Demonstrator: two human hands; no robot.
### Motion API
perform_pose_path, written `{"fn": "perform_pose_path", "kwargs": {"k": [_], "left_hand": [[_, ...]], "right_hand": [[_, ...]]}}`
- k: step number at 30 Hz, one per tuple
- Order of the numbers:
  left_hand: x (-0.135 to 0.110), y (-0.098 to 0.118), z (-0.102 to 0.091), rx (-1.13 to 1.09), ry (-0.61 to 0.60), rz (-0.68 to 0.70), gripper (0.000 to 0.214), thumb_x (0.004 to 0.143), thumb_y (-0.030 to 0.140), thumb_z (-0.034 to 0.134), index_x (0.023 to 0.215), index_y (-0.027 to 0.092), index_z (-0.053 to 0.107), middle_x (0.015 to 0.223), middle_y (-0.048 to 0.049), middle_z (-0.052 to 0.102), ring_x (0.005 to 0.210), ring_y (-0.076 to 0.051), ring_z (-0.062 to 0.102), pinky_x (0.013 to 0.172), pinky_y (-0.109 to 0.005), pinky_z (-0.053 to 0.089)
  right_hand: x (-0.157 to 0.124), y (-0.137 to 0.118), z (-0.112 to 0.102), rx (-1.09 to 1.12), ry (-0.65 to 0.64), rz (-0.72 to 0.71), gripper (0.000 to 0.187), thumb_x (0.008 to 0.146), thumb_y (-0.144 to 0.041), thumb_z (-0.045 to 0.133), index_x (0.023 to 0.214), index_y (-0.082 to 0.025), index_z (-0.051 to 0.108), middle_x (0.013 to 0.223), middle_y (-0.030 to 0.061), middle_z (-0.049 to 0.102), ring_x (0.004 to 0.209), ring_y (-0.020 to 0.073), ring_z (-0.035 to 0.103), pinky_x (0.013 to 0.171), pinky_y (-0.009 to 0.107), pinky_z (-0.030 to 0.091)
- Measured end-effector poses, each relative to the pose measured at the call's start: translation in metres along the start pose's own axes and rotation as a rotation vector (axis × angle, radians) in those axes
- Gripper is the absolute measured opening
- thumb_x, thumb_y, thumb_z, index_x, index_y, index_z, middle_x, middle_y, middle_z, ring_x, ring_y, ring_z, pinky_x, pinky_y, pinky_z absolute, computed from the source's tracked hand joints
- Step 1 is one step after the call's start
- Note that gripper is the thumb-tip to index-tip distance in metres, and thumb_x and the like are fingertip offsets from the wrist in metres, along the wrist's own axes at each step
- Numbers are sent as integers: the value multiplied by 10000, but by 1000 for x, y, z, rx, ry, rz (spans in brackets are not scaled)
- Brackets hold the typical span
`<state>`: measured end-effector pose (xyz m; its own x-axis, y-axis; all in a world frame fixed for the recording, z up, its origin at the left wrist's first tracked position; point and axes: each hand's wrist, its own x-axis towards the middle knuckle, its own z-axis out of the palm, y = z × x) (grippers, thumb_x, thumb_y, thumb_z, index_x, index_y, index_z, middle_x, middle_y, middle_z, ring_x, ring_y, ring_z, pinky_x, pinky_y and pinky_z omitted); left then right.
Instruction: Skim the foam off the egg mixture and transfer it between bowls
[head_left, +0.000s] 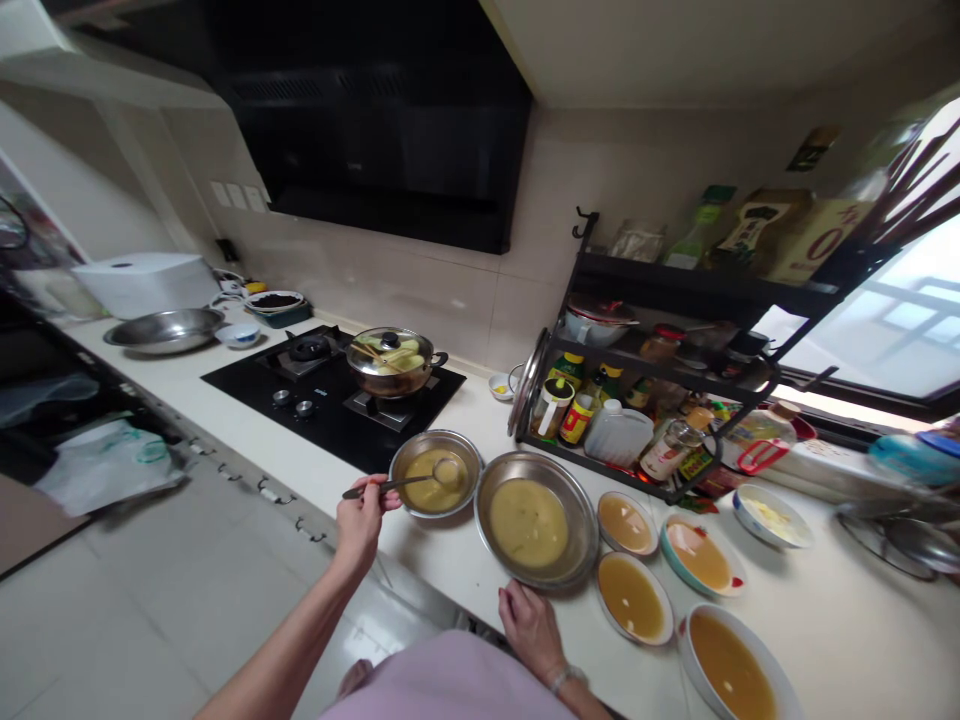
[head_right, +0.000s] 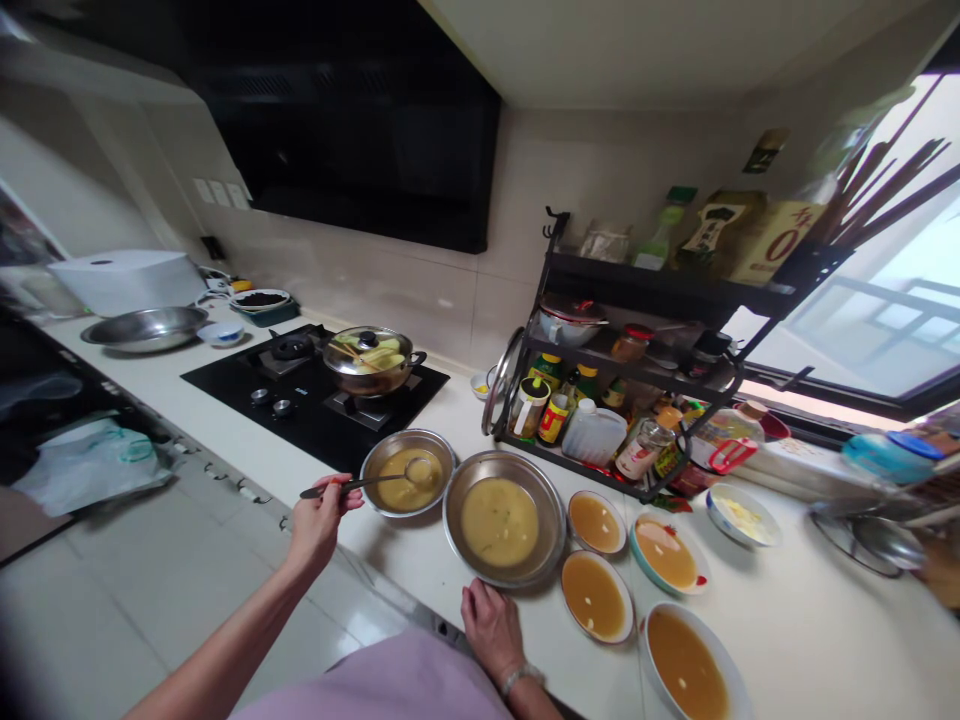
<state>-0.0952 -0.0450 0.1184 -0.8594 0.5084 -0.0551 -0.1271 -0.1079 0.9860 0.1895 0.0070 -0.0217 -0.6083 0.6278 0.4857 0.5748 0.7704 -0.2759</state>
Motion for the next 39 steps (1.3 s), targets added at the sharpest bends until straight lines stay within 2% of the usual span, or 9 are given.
{"fn": "perform_pose_path", "kwargs": {"k": [8, 14, 16, 22, 25, 29, 31, 35, 39], "left_hand": [[-19, 12, 18, -54, -123, -1, 268, 783, 390, 537, 899, 150, 559, 577, -2, 648, 491, -167, 639, 556, -321, 549], [-47, 3, 36, 34, -362, 87, 284, 829, 436, 500, 909, 172, 568, 620, -18, 639, 551, -188, 646, 552, -312, 531], [-56, -3, 38, 121, -456, 181, 248, 857, 399, 475, 913, 181, 581, 636, -15, 623, 540, -171, 628, 544, -295, 522], [-66, -8, 33, 286, -690, 656, 196, 896, 230, 431, 995, 199, 597, 764, -42, 612, 622, -125, 609, 592, -249, 524], [-56, -5, 28, 283, -589, 686, 182, 905, 225, 421, 992, 197, 578, 731, -27, 610, 609, -125, 611, 605, -258, 529], [-27, -5, 15, 253, -296, 456, 209, 913, 320, 402, 973, 188, 553, 676, -11, 629, 564, -151, 644, 565, -275, 544], [-12, -8, 5, 319, -196, 406, 234, 893, 365, 423, 952, 186, 562, 647, -7, 641, 558, -166, 659, 558, -279, 547], [6, -18, -15, 450, -155, 401, 250, 860, 390, 440, 928, 192, 575, 618, 5, 644, 539, -167, 669, 540, -277, 540], [5, -24, -20, 427, -153, 321, 254, 832, 402, 457, 897, 191, 582, 580, 8, 644, 524, -172, 670, 523, -278, 535]], "right_hand": [[-1, 1, 2, -19, -23, 1, 305, 950, -236, 350, 707, -209, 533, 592, -7, 574, 536, 109, 545, 564, 239, 280], [-3, 3, 4, -20, -28, 2, 320, 959, -239, 331, 712, -209, 532, 599, -5, 582, 544, 108, 553, 565, 239, 285], [-3, 3, 4, -18, -30, -1, 317, 957, -230, 332, 715, -208, 537, 603, -2, 582, 550, 109, 557, 569, 239, 289], [-4, 3, 6, -24, -22, 3, 327, 959, -236, 328, 716, -204, 544, 597, 1, 578, 547, 114, 554, 569, 248, 286], [-4, 3, 6, -25, -26, 6, 344, 968, -249, 314, 715, -203, 543, 597, 0, 579, 549, 111, 555, 572, 248, 282], [-4, 3, 6, -27, -28, 0, 352, 975, -254, 303, 726, -201, 546, 604, 1, 582, 549, 106, 550, 576, 245, 277], [-4, 3, 6, -24, -25, 1, 350, 975, -256, 306, 727, -201, 546, 606, 2, 582, 548, 105, 548, 578, 243, 276], [-4, 3, 6, -23, -25, 11, 350, 974, -258, 309, 721, -203, 545, 601, 1, 579, 545, 106, 547, 577, 244, 275], [-3, 2, 5, -30, -18, 4, 356, 972, -256, 303, 713, -203, 542, 597, 1, 577, 537, 110, 544, 571, 250, 275]]}}
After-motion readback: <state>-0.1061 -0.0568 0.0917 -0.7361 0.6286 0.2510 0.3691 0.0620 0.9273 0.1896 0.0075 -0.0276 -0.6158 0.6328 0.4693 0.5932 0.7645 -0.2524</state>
